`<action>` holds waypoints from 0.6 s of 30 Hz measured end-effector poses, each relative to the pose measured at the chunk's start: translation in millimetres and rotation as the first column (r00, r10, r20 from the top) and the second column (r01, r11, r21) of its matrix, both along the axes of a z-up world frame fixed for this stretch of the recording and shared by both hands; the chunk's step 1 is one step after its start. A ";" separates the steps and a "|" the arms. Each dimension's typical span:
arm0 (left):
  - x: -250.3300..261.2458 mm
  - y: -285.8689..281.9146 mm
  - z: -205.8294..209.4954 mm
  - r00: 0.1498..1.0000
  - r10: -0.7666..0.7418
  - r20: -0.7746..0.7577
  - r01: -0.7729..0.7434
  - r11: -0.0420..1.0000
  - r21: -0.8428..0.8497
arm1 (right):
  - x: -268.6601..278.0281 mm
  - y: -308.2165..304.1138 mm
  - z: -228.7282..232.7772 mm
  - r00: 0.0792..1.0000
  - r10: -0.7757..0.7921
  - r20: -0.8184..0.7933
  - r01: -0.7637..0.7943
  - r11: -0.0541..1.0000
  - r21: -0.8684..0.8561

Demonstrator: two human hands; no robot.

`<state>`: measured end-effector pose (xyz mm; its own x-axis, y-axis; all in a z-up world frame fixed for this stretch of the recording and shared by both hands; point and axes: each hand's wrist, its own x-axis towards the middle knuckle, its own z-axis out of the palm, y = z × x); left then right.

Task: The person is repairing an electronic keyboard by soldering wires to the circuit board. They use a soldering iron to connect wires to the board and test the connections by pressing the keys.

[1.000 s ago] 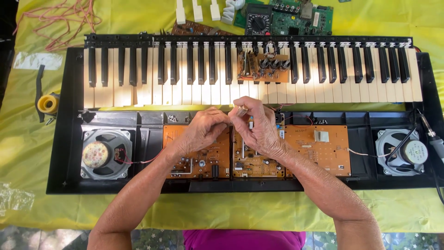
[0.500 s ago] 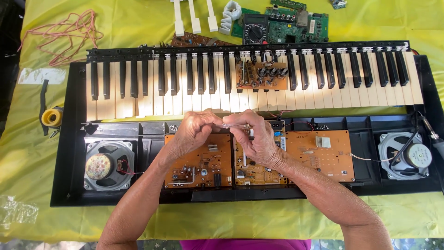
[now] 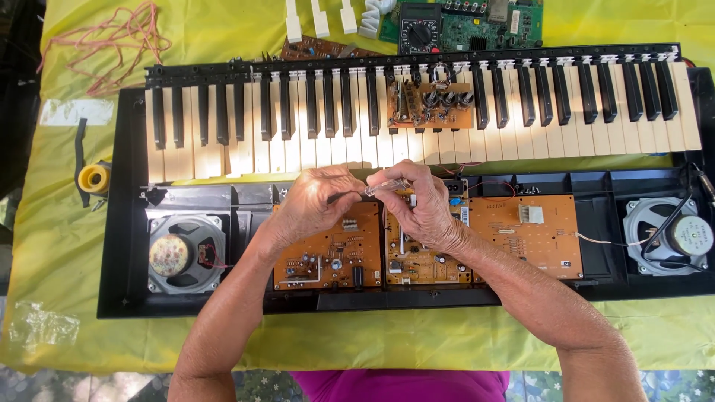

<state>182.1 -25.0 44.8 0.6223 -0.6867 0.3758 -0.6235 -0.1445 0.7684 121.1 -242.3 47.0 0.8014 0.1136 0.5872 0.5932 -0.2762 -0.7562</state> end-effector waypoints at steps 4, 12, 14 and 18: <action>-2.9 -7.5 -0.1 0.999 -0.015 0.031 0.015 1.000 -0.022 | 3.0 -2.6 -13.1 0.999 -0.034 -0.005 0.034 0.999 0.033; -7.2 -18.9 -20.1 0.999 0.009 0.042 -0.005 0.995 -0.100 | 7.2 -12.5 -2.3 0.990 -0.005 0.139 0.018 0.996 -0.089; -8.3 -21.2 -16.6 0.999 0.008 0.052 -0.003 0.996 -0.090 | 8.2 -12.4 6.6 0.982 0.023 0.186 -0.003 0.994 -0.106; -10.9 -23.8 -7.2 0.998 0.015 0.055 -0.012 0.997 -0.070 | 9.6 -11.8 19.0 0.957 0.080 0.278 -0.035 0.986 -0.161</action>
<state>171.1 -48.8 37.6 0.6084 -0.6492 0.4565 -0.6634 -0.1003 0.7415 130.7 -254.1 66.0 0.5948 0.2608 0.7604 0.7945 -0.3347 -0.5067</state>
